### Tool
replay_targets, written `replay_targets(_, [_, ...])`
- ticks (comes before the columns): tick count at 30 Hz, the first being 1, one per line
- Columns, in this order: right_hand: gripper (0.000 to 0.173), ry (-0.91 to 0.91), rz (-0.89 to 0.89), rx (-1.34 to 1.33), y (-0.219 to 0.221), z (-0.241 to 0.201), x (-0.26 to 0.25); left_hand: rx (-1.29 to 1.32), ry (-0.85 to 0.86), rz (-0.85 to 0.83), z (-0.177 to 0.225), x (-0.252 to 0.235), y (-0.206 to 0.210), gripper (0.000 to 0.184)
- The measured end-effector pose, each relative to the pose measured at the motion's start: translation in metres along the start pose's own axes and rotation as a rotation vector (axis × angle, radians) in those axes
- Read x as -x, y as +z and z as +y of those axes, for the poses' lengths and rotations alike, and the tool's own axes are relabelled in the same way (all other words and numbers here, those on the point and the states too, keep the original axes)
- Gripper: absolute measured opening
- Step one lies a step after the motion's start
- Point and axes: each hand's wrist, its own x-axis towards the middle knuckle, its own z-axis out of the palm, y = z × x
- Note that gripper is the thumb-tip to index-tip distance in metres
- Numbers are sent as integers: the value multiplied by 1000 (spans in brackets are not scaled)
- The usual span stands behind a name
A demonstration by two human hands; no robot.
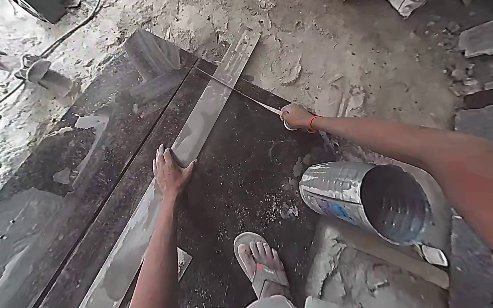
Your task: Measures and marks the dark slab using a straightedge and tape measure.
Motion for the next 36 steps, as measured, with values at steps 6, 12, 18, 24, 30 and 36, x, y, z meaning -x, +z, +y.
replay_targets(6, [38,-32,51,-46,4,12,10,9,-26,-8,3,-2,-1,107])
replay_targets(12, [39,-182,-1,-61,1,-29,41,27,-42,-19,3,-1,0,106])
replay_targets(18, [41,-212,-364,-126,49,-59,91,43,-59,-47,1,1,0,102])
replay_targets(24, [35,-177,-434,-185,67,-67,103,-29,-72,-90,2,-2,-4,102])
replay_targets(30, [36,-133,-451,-132,67,-72,100,-29,-72,-97,3,-1,-4,103])
replay_targets(36, [39,-111,-429,-178,78,-63,93,-29,-86,-106,4,-2,-5,100])
